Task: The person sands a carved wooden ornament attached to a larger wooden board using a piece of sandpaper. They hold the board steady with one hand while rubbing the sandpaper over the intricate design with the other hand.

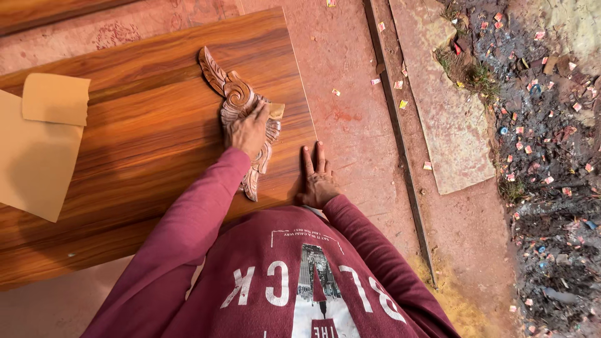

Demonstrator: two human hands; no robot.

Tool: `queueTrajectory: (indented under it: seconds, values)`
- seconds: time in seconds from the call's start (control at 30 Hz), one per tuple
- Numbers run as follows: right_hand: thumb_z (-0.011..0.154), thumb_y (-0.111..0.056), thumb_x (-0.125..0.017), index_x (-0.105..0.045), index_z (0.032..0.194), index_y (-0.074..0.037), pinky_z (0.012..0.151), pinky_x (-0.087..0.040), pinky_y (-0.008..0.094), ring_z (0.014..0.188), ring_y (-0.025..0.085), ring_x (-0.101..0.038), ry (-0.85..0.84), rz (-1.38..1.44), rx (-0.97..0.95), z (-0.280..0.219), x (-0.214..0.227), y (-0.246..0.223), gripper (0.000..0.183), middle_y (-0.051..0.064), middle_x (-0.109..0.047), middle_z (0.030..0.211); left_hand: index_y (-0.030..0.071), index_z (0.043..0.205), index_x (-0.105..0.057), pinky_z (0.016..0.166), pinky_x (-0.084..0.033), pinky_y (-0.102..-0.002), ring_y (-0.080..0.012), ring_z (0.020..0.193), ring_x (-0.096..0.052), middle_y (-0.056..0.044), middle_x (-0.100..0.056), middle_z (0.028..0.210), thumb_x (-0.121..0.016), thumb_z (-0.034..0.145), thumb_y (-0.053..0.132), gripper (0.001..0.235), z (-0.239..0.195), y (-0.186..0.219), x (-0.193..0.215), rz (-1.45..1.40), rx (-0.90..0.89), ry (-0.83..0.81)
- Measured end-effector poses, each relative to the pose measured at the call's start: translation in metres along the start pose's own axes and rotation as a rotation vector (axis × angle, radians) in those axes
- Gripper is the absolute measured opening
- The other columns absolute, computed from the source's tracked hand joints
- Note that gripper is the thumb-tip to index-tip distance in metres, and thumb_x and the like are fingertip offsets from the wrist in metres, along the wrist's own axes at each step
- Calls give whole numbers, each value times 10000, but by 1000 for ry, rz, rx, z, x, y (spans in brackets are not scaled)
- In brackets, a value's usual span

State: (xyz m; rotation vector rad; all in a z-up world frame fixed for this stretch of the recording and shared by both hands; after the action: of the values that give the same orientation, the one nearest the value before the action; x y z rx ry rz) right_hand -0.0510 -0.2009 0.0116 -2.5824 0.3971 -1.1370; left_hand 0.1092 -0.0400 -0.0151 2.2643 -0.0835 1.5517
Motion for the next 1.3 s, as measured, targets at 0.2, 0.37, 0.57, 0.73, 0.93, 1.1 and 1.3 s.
queueTrajectory:
  seconds: [0.2,0.37,0.57,0.73,0.93,1.1,1.3]
  values:
    - [645,-455,-893,161,1607,-177,1116,-396,573,1428,538,-294,33,-12,35,3,3,-1,1454,310,181,1646,181,1565,-412,707,-615,-332,-151,677,-724,-27,-382,1626,-413,959,-100,668,20,5,22,3,86,-168]
    - [626,-439,-897,138,1612,-191,1109,-392,582,1440,528,-282,53,13,35,1,4,1,1450,296,166,1654,174,1502,-479,714,-630,-356,-177,712,-732,-43,-434,1583,-434,988,-68,570,14,44,40,319,-262,-189]
    - [615,-400,-903,84,1620,-186,1104,-390,589,1426,531,-286,105,60,64,-1,8,2,1425,292,133,1655,113,1335,-654,786,-628,-348,-223,920,-734,-140,-709,1311,-531,1041,66,323,16,-4,68,-136,-99,190]
    - [638,-314,-869,-138,1594,-81,1116,-381,626,1388,494,-363,519,98,205,-26,53,-22,1227,246,-160,1612,38,1351,-605,792,-577,-306,-162,885,-717,-116,-764,1129,-636,1027,131,338,-63,29,50,-656,-104,13]
    - [769,-103,-784,-429,1506,-65,1032,-534,443,1242,372,-599,433,399,554,-40,71,-72,819,166,-519,1448,62,1504,-285,536,-506,-297,-131,590,-577,-103,-681,936,-614,934,83,658,-134,57,22,-1190,121,-247]
    - [762,-36,-771,-631,1192,-59,873,-606,368,1080,295,-684,314,721,364,-16,49,-61,452,110,-598,1361,89,1537,-343,622,-527,-268,-107,655,-595,-86,-727,984,-631,973,129,634,-143,43,31,-1162,51,-241]
    - [739,-25,-782,-708,1076,-21,895,-543,377,1066,308,-646,404,615,429,-15,59,-57,345,155,-676,1128,-21,1452,-453,983,-474,-493,-362,1191,-563,-262,-599,1317,-862,775,277,846,-152,60,102,-771,-251,243]
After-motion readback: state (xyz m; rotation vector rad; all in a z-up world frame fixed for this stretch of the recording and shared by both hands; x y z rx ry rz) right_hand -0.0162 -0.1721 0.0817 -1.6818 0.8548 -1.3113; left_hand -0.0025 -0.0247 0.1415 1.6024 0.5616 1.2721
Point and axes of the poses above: each hand's wrist, its own z-axis towards the middle knuckle, its own x-axis out of the back of the hand, y = z × x, the point moved 9 cm from there along z, towards the middle knuckle
